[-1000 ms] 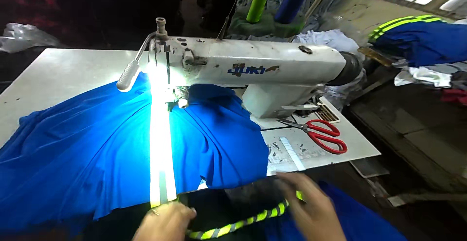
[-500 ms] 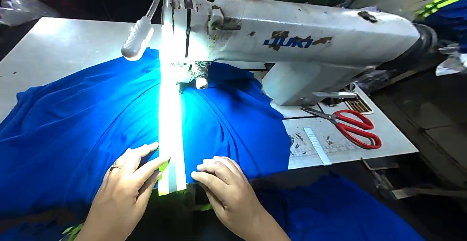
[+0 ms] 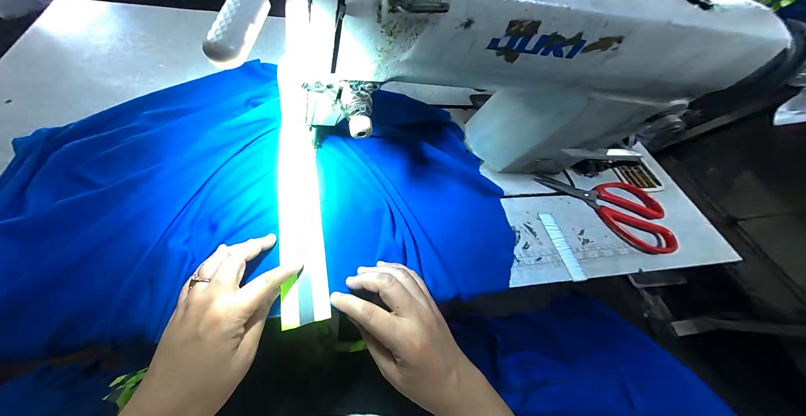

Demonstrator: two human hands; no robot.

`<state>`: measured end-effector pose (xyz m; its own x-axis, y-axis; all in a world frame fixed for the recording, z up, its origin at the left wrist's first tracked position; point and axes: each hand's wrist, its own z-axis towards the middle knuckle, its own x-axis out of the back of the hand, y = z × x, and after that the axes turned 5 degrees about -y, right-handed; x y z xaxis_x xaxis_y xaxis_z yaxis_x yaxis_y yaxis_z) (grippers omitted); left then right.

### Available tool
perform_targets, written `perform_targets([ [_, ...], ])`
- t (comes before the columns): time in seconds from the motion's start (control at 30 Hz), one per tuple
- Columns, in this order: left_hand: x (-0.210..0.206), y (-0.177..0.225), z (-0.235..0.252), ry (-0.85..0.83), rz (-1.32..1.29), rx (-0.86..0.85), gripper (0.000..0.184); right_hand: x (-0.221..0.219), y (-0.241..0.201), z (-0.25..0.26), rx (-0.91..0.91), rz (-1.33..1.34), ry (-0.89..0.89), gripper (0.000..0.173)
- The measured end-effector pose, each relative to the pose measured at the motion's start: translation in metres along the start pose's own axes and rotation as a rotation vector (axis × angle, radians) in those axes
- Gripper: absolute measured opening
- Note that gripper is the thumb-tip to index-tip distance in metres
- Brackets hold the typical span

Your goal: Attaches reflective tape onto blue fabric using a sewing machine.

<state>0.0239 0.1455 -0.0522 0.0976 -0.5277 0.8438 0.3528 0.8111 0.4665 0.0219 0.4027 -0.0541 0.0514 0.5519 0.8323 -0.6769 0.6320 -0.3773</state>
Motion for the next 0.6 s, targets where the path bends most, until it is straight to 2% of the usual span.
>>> perform_targets([
  [0.2, -0.001, 0.0, 0.001, 0.015, 0.01, -0.009, 0.037, 0.001, -0.001, 0.0, 0.016, -0.05, -0.032, 0.031],
  [0.3, -0.001, 0.005, -0.003, 0.044, -0.006, -0.151, 0.033, 0.0, -0.002, -0.001, 0.038, -0.097, -0.03, 0.03],
  [0.43, 0.008, 0.017, -0.005, -0.11, -0.006, -0.378, 0.027, -0.006, -0.011, 0.004, 0.055, -0.188, -0.004, 0.023],
  [0.6, 0.018, 0.001, -0.005, -0.196, -0.046, -0.449, 0.028, -0.006, -0.019, 0.01, 0.039, -0.227, -0.025, 0.023],
])
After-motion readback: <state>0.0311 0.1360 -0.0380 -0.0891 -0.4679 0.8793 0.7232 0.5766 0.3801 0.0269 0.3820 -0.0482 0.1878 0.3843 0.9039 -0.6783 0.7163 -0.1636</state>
